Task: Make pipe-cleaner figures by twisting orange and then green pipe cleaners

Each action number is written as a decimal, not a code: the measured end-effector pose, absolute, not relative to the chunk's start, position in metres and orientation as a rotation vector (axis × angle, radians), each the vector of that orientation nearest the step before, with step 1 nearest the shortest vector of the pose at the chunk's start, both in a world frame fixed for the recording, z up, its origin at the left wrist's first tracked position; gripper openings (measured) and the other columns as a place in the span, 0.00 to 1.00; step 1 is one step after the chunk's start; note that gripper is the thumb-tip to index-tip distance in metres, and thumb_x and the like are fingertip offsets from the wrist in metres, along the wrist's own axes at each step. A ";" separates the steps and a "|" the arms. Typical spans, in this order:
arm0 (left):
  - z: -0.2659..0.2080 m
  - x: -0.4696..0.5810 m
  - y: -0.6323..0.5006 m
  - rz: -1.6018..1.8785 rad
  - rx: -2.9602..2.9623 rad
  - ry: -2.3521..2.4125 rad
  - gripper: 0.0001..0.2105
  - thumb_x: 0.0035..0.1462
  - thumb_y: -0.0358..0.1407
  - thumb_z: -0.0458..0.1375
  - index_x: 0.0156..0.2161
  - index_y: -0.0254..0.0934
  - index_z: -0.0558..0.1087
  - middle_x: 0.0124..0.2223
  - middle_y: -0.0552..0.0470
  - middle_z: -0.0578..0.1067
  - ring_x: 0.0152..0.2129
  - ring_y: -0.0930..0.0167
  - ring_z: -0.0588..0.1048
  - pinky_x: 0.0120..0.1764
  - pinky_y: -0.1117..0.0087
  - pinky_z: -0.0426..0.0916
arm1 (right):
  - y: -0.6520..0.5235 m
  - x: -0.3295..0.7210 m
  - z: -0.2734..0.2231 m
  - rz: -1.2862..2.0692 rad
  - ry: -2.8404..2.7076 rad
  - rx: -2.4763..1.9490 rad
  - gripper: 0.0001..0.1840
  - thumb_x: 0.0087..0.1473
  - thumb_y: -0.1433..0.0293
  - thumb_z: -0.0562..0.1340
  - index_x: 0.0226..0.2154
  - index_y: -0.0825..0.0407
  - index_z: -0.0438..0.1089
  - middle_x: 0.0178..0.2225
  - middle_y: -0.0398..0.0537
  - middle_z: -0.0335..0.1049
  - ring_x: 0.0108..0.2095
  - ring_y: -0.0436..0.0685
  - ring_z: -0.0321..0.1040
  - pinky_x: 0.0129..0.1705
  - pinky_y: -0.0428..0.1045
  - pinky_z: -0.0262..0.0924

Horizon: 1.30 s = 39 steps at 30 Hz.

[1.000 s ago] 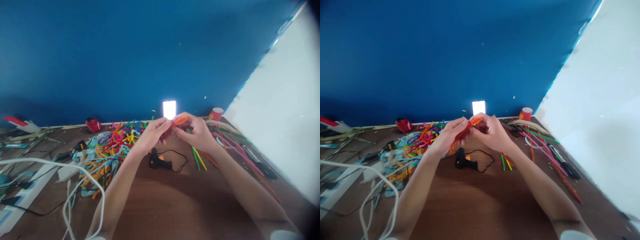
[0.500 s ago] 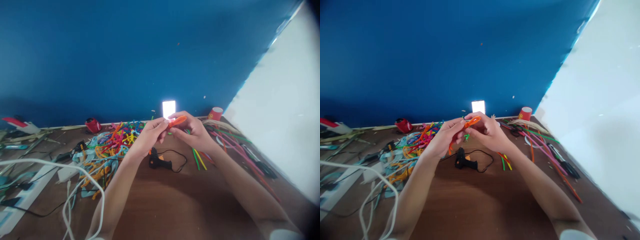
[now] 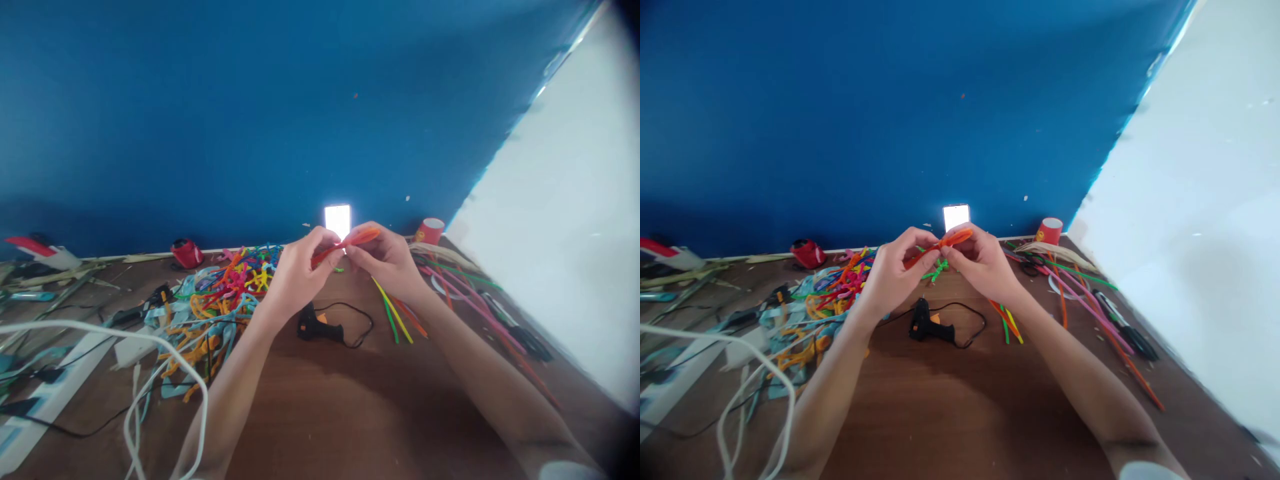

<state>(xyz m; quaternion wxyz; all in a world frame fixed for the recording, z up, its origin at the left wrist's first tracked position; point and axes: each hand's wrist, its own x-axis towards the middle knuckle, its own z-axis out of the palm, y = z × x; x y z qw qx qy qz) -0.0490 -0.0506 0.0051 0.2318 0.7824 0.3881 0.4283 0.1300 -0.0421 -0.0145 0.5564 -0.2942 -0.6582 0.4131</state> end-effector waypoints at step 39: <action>0.005 -0.054 -0.049 0.875 1.449 0.726 0.14 0.58 0.43 0.61 0.29 0.35 0.68 0.20 0.59 0.69 0.10 0.81 0.64 0.14 0.79 0.54 | -0.040 0.139 -0.010 1.041 -1.772 -0.693 0.12 0.52 0.64 0.70 0.38 0.52 0.75 0.34 0.45 0.76 0.31 0.50 0.71 0.31 0.46 0.63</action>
